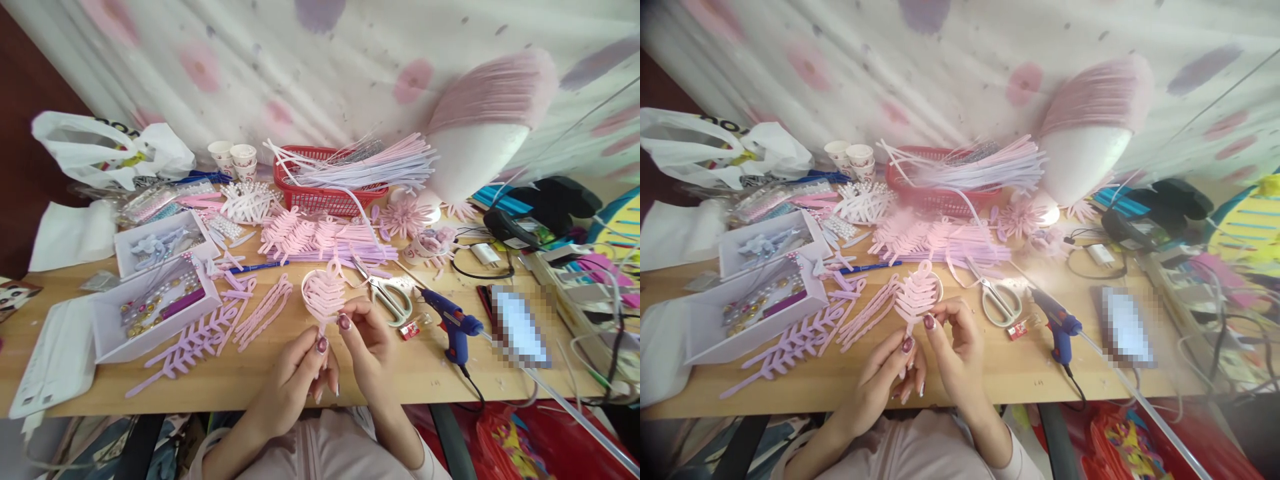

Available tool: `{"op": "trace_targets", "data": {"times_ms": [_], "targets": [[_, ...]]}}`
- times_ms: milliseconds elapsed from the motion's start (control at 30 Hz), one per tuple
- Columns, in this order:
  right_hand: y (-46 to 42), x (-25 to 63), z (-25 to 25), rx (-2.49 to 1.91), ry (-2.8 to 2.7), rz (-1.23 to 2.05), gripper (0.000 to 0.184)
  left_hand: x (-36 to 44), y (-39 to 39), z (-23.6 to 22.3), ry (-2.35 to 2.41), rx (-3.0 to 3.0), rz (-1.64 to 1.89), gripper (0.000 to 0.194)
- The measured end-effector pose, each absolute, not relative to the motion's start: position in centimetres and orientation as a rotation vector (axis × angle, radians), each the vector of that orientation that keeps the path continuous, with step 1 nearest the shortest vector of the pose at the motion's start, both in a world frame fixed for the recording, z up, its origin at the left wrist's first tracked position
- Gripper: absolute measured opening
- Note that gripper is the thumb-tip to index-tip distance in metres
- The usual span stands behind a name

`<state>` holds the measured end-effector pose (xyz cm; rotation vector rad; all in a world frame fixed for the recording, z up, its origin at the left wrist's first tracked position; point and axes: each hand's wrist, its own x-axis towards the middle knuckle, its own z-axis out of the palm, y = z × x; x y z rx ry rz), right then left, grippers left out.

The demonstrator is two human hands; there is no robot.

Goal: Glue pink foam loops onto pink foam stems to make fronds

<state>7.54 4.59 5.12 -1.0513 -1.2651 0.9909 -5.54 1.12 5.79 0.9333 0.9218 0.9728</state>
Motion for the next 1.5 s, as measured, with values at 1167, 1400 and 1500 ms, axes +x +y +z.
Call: {"op": "trace_targets", "data": {"times_ms": [1167,1400,1500], "targets": [[1.1,20.2,1.4,-1.815,-0.932,-0.146,0.039,-4.7,1.4,4.4,0.856,0.872,1.043,0.042],[4.0,23.2,1.9,-2.068,-1.281,-0.045,0.061,-4.2,1.7,3.4,0.838,0.752,0.976,0.043],[5.9,23.3,2.7,-2.094,-1.344,0.089,0.052,-4.5,1.7,3.3,0.857,0.680,0.993,0.045]]}}
